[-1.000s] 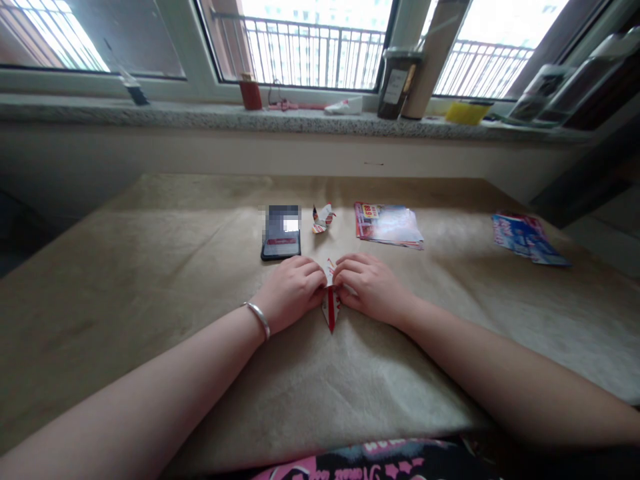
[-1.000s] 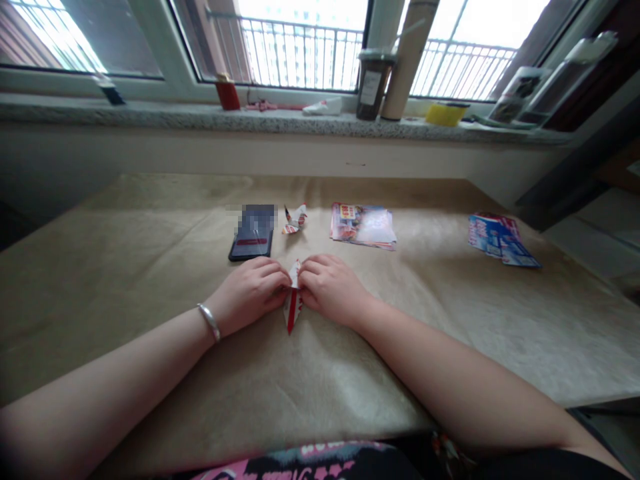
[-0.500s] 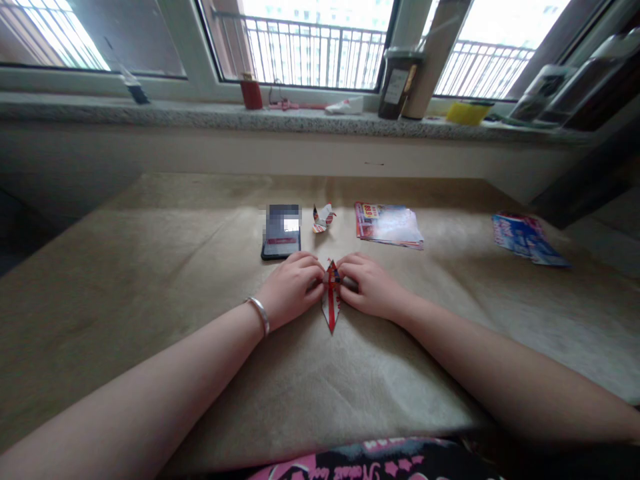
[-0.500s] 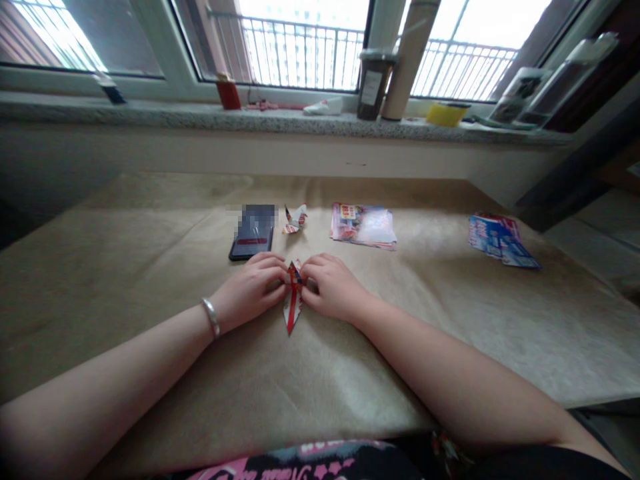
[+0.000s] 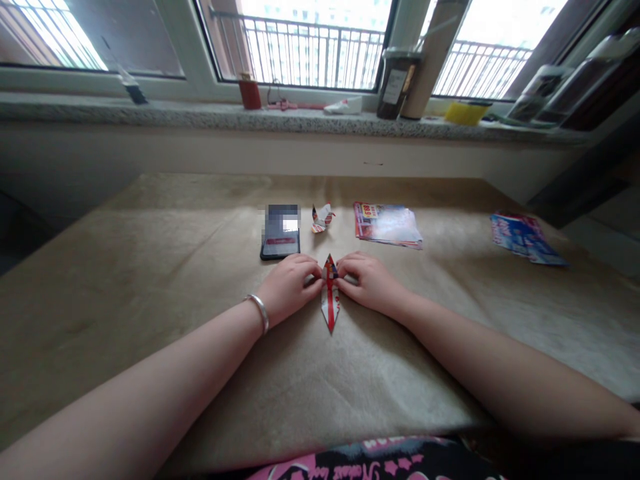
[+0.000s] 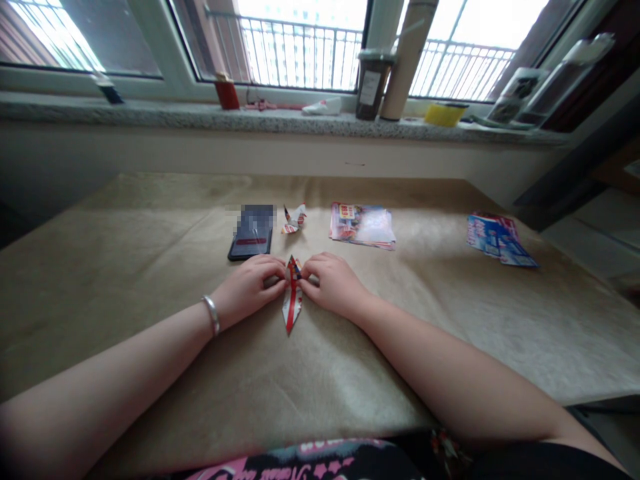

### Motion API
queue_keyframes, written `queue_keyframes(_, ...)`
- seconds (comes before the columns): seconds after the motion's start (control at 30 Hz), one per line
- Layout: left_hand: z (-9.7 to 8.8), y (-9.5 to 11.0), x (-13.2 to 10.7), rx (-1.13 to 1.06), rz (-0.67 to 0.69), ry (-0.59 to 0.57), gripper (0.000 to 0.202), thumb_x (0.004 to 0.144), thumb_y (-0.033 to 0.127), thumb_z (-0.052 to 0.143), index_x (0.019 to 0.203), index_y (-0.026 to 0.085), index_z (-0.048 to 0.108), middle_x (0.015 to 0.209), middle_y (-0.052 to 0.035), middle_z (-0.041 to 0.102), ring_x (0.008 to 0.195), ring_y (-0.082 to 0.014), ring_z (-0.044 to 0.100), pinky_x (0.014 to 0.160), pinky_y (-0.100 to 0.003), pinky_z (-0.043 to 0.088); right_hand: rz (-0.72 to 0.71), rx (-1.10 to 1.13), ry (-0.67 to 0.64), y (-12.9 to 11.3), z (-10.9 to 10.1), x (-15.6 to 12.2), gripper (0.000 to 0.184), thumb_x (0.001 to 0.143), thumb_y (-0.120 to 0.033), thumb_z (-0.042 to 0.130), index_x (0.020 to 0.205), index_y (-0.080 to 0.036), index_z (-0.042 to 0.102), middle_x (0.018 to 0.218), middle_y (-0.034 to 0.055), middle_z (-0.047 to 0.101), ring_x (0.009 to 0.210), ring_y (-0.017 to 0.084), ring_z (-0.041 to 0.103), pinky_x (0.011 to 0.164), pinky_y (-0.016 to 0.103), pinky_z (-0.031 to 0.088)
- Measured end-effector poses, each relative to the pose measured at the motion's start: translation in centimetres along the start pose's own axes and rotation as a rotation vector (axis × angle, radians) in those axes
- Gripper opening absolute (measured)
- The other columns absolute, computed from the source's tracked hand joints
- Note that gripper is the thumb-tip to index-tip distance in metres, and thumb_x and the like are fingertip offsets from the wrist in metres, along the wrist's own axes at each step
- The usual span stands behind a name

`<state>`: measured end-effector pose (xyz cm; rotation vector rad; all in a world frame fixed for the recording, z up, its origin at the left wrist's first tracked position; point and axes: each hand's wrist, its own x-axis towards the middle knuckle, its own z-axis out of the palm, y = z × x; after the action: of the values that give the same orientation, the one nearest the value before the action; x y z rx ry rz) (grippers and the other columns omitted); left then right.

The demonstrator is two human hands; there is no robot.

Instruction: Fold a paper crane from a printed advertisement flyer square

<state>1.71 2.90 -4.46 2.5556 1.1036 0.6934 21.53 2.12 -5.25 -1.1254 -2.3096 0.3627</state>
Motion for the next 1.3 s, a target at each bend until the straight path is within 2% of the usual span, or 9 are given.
queue_keyframes(0.3,0.0,0.1,0.2,0.07,-0.001,-0.036,0.006,0.079,0.019,0.058,0.075,0.016,0.061,0.085,-0.0054,0.064,0.085,-0.0183,0.058,0.082,-0.032,0.047,0.028,-0.001,0.005,0.1,0.0,0.2,0.004,0.075,-0.017,0.06,0.072,-0.019,0.06,0.08,0.0032,0.066,0.081,0.017,0.057,0.079,0.03,0.043)
queue_keyframes(0.6,0.2,0.0,0.1,0.082,-0.025,-0.028,0.006,0.08,0.022,0.059,0.078,0.017,0.062,0.089,-0.0049,0.063,0.086,-0.0177,0.057,0.081,-0.031,0.047,0.007,-0.055,0.026,0.1,0.3,0.0,0.009,0.078,-0.021,0.059,0.086,-0.019,0.064,0.094,0.0057,0.066,0.089,0.018,0.058,0.082,0.031,0.043)
queue_keyframes(0.73,0.1,0.1,0.2,0.1,-0.053,-0.052,0.009,0.081,0.024,0.059,0.076,0.017,0.062,0.084,-0.0042,0.062,0.085,-0.0179,0.057,0.08,-0.031,0.046,0.02,-0.071,0.032,0.1,0.1,0.1,0.009,0.082,-0.023,0.056,0.081,-0.019,0.064,0.089,0.005,0.067,0.086,0.018,0.058,0.08,0.031,0.043)
queue_keyframes(1.07,-0.3,0.2,-0.1,0.135,-0.061,-0.061,0.012,0.083,0.029,0.058,0.08,0.018,0.061,0.083,-0.0036,0.065,0.083,-0.0175,0.059,0.077,-0.029,0.047,0.079,-0.038,0.051,0.1,0.0,0.3,0.009,0.076,-0.019,0.061,0.067,-0.02,0.059,0.082,0.0022,0.068,0.083,0.016,0.059,0.081,0.03,0.041)
queue_keyframes(1.2,-0.6,0.4,-0.6,0.184,0.001,-0.086,0.015,0.085,0.031,0.055,0.092,0.019,0.06,0.089,-0.0034,0.066,0.082,-0.0173,0.062,0.072,-0.027,0.049,0.1,-0.025,0.065,0.4,0.0,0.3,0.01,0.075,-0.019,0.061,0.066,-0.02,0.059,0.082,0.0022,0.068,0.082,0.017,0.059,0.081,0.031,0.042)
queue_keyframes(1.3,-0.8,0.2,-0.8,0.195,0.101,-0.101,0.018,0.085,0.023,0.052,0.102,0.022,0.06,0.103,-0.0029,0.067,0.092,-0.0173,0.063,0.079,-0.028,0.05,0.134,-0.032,0.069,0.6,0.0,0.3,0.01,0.075,-0.02,0.062,0.066,-0.02,0.06,0.081,0.0023,0.068,0.081,0.017,0.059,0.082,0.033,0.041)
